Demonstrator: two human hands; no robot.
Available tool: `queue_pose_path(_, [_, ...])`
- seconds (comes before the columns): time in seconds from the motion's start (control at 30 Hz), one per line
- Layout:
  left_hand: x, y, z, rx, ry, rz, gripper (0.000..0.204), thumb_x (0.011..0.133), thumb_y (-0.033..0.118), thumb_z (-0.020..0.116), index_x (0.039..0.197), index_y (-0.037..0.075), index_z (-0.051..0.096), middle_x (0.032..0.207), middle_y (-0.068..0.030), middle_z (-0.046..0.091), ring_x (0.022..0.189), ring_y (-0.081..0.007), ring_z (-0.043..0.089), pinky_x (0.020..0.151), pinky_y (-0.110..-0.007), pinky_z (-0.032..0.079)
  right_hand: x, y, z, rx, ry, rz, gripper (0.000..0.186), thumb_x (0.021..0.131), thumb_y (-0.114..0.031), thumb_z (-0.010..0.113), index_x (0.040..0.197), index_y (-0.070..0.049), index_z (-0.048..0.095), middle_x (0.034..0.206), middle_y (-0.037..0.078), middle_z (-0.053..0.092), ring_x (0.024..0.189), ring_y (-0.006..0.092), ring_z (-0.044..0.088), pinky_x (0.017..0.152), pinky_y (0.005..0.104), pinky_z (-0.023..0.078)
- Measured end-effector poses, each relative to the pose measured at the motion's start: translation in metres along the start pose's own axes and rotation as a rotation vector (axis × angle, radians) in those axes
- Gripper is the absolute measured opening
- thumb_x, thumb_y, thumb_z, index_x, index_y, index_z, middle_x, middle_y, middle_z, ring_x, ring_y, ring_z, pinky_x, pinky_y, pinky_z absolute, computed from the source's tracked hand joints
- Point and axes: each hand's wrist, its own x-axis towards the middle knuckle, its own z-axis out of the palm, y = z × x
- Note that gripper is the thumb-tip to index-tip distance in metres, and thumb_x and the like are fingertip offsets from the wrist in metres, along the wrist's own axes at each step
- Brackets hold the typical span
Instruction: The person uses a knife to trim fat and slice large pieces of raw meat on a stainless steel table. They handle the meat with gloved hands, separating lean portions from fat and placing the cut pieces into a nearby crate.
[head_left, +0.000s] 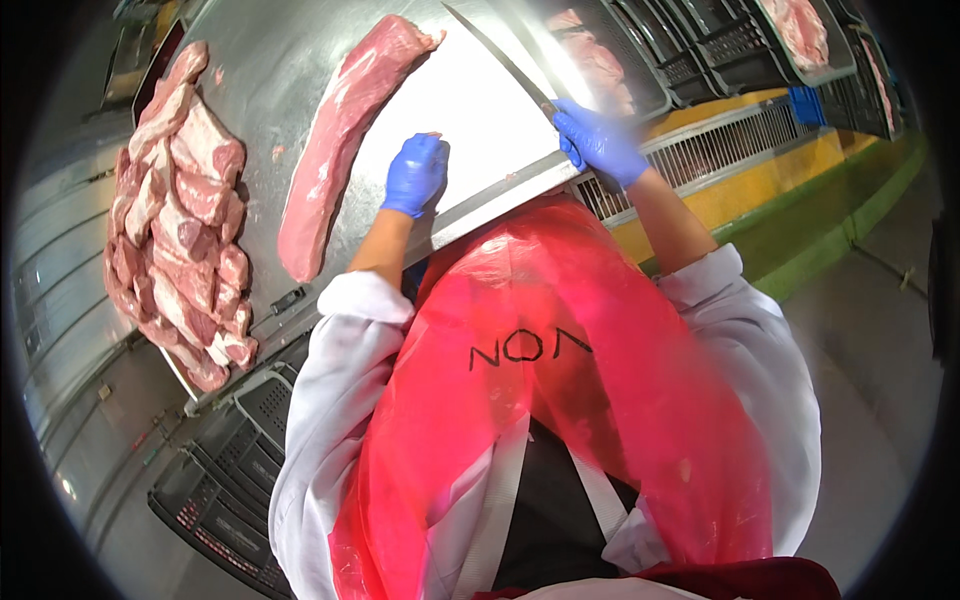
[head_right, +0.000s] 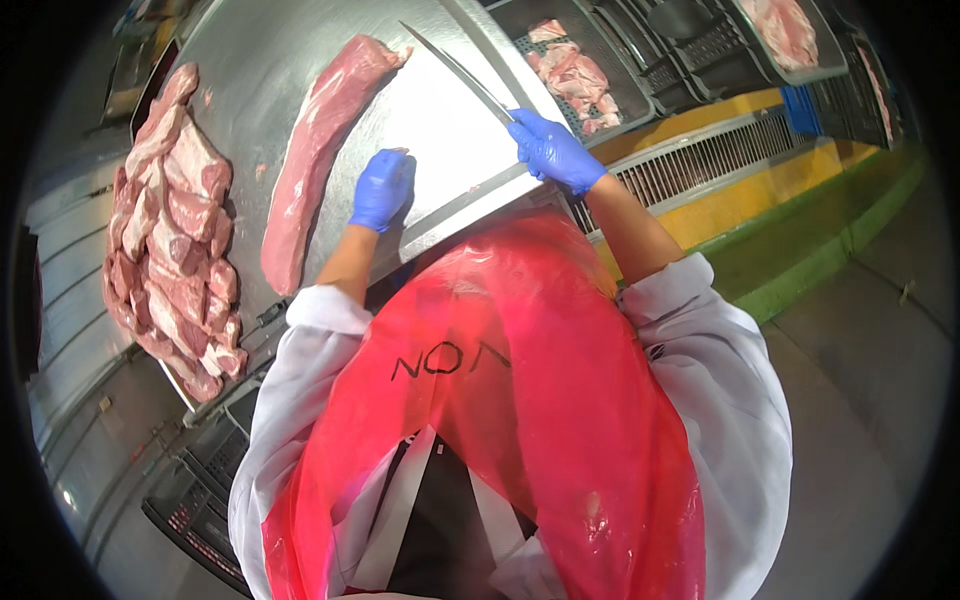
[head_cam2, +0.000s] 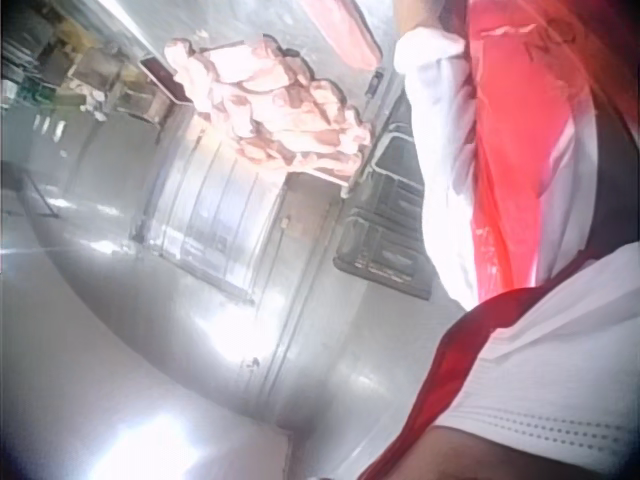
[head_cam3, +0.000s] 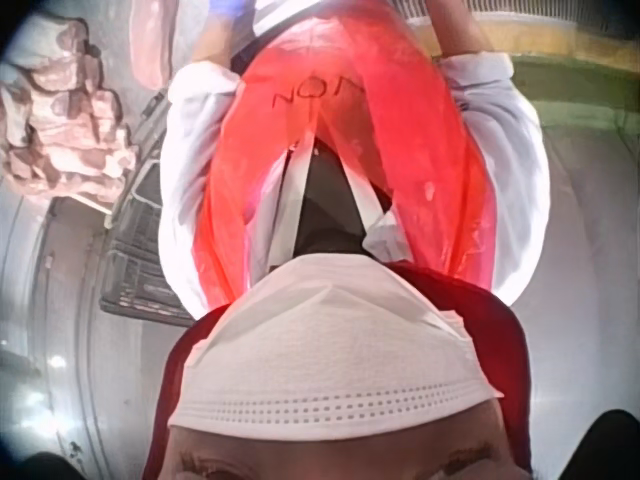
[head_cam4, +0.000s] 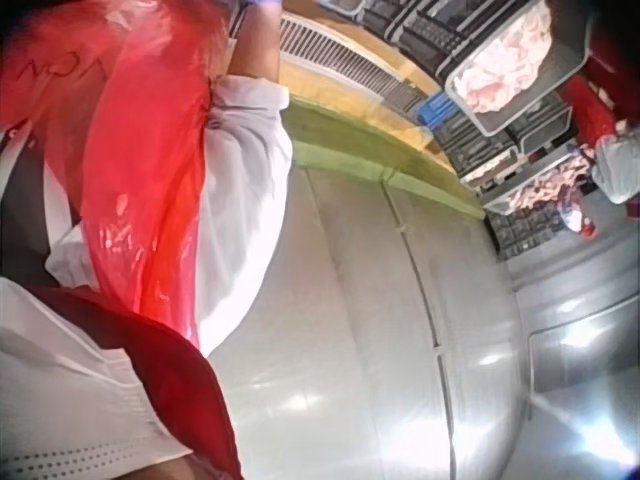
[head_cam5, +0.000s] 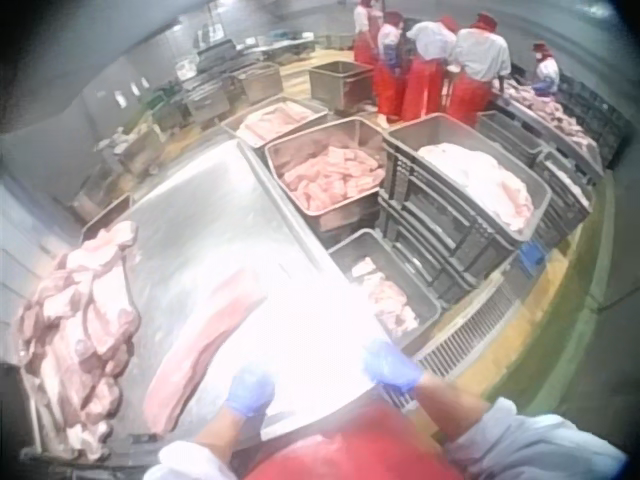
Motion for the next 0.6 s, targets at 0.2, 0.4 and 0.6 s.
queue_pose_path(0.2, [-0.143,-0.016,-0.195,0.245,0.306,-0.435,0.01,0.089,0.006,0.068,0.094,0.0,0.061,0.088,-0.013,0.059,0.081,-0.026,0.06,0.078,-0.036,0.05,-0.006,0.006,0.01,-0.017,-0.014,0.07,0.035,0.105,-0.035,0.053,0.127,-0.008,0.053,0.07,-0.001,0.051,0.057,0.0067,0.052,0.05,0.0239,0.044])
queue_pose_path(0.4, [-0.429,-0.009,-0.324,0.574,0.397,-1.011,0.022,0.092,0.017,0.068,0.102,-0.001,0.06,0.097,-0.0151,0.06,0.09,-0.0298,0.061,0.084,-0.04,0.05,0.002,-0.024,0.018,-0.914,-0.114,-0.382,0.029,0.101,-0.027,0.054,0.126,-0.01,0.053,0.097,0.021,0.07,0.092,0.0433,0.067,0.079,0.0495,0.053])
queue_pose_path(0.6, [-0.446,0.008,-0.306,0.936,0.072,-1.199,0.063,0.089,0.034,0.069,0.138,-0.001,0.049,0.132,-0.0257,0.056,0.125,-0.0418,0.052,0.106,-0.049,0.043,0.037,-0.013,0.055,-0.995,-0.209,-0.57,0.027,0.102,-0.026,0.053,0.122,-0.009,0.051,0.086,0.018,0.067,0.076,0.0351,0.067,0.072,0.0428,0.054])
